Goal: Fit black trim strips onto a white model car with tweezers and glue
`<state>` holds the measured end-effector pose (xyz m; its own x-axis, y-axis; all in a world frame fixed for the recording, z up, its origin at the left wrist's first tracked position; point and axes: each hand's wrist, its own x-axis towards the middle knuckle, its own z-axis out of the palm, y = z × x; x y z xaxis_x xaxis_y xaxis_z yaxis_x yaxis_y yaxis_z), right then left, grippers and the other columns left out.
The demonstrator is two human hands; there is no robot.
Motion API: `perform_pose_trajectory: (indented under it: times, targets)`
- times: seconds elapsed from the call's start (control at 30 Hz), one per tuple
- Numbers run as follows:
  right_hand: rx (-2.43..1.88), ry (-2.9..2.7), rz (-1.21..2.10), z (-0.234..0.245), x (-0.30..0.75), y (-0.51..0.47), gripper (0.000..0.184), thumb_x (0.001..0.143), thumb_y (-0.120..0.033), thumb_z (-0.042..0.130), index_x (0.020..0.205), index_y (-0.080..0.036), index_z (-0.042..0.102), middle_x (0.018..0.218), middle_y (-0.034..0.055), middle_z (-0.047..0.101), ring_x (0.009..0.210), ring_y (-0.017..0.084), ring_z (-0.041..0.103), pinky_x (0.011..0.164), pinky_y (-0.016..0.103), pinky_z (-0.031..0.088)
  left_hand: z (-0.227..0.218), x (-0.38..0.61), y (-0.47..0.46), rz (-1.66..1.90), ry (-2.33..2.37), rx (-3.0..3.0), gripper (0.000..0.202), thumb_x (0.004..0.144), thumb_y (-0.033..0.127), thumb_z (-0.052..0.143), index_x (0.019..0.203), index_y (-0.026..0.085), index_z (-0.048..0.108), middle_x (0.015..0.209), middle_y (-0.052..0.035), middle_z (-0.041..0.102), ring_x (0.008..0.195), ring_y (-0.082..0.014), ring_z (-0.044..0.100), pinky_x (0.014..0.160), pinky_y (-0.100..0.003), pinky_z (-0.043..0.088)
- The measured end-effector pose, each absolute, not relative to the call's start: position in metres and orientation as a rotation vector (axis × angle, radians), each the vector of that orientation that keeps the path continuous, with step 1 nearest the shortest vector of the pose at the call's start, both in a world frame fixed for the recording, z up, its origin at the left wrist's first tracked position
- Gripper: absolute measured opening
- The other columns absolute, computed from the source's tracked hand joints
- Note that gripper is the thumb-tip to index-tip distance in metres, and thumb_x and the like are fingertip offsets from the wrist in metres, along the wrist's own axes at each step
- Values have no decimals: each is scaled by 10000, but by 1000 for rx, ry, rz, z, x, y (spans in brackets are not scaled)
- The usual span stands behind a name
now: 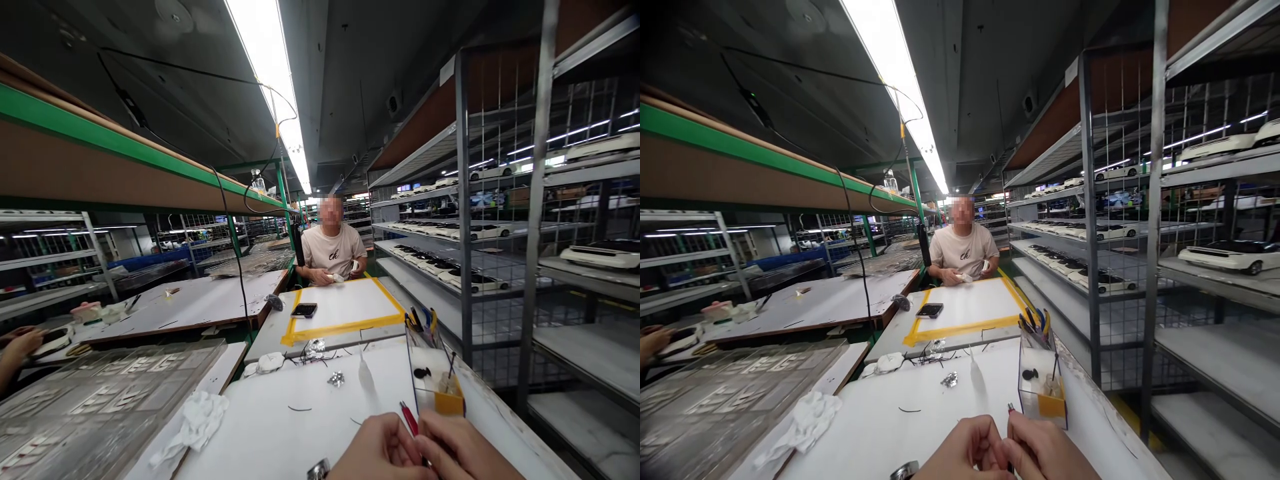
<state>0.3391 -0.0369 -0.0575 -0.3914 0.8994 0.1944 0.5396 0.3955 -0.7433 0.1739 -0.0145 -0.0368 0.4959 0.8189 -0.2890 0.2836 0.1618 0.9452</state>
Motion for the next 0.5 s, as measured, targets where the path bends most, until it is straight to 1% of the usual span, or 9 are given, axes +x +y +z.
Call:
perform_pose_trajectory:
  times: [0.2,0.37,0.5]
  targets:
    - [-1250,-2092,809,-55,340,-38,434,918,-547,224,737,-192,397,743,52,559,686,166,502,645,288,352,-43,174,-14,539,1012,1341,352,483,159,779,669,155,480,517,90,455,498,-45,374,516,-221,244]
    - [-1264,-2063,794,-53,339,-40,471,909,-583,220,728,-192,411,750,57,555,689,169,500,647,293,347,-35,174,-15,559,951,1385,309,503,170,749,641,162,472,519,83,456,504,-54,383,500,-214,247]
    - [-1235,-2046,813,-53,338,-40,490,901,-602,223,727,-190,423,758,63,548,695,173,493,649,300,344,-29,173,-16,542,970,1446,253,539,163,716,636,156,483,501,85,452,484,-47,358,476,-209,227]
